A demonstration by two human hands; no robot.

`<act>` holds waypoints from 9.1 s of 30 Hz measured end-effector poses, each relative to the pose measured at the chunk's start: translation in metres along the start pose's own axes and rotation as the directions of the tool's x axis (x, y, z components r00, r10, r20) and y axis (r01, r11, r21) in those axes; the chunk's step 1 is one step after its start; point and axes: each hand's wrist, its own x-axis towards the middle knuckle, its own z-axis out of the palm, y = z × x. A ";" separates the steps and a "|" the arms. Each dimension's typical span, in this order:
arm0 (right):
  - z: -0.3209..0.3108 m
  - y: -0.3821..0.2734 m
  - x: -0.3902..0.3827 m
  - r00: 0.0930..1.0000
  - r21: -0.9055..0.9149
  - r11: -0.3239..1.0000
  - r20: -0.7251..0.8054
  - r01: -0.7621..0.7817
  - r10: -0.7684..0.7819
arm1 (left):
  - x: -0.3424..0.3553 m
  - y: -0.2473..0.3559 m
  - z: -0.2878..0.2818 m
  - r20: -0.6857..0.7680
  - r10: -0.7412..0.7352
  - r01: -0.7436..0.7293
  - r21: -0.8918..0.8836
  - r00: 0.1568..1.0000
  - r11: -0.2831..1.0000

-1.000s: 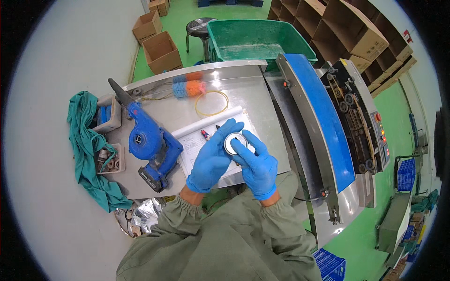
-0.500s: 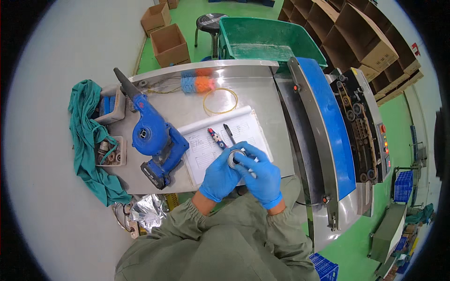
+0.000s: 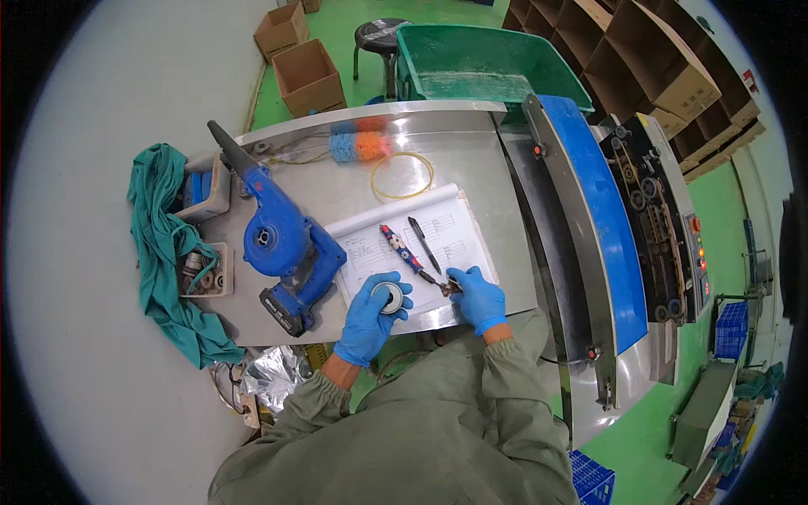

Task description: The recorder uses a screwdriver to inspect and manipulate components of a circular mechanical assembly at a workstation, and checks a blue electronic component.

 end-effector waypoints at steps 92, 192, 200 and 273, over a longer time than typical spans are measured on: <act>-0.145 -0.088 -0.067 0.805 -0.341 0.779 -0.098 0.526 -0.586 | 0.011 0.022 0.081 0.309 0.011 -0.191 0.561 0.951 0.806; 0.010 -0.137 0.133 0.998 0.605 0.795 0.068 -0.048 0.009 | -0.030 -0.001 -0.038 -0.222 -0.088 0.123 0.151 0.971 0.981; -0.008 -0.056 0.046 0.966 0.612 0.755 0.066 -0.237 0.250 | -0.012 -0.012 -0.017 -0.186 -0.275 0.287 0.042 0.943 0.957; -0.410 0.278 0.080 0.730 0.312 0.944 -0.621 -0.105 0.287 | 0.554 -0.093 0.419 0.656 -0.108 -0.419 0.591 0.747 0.689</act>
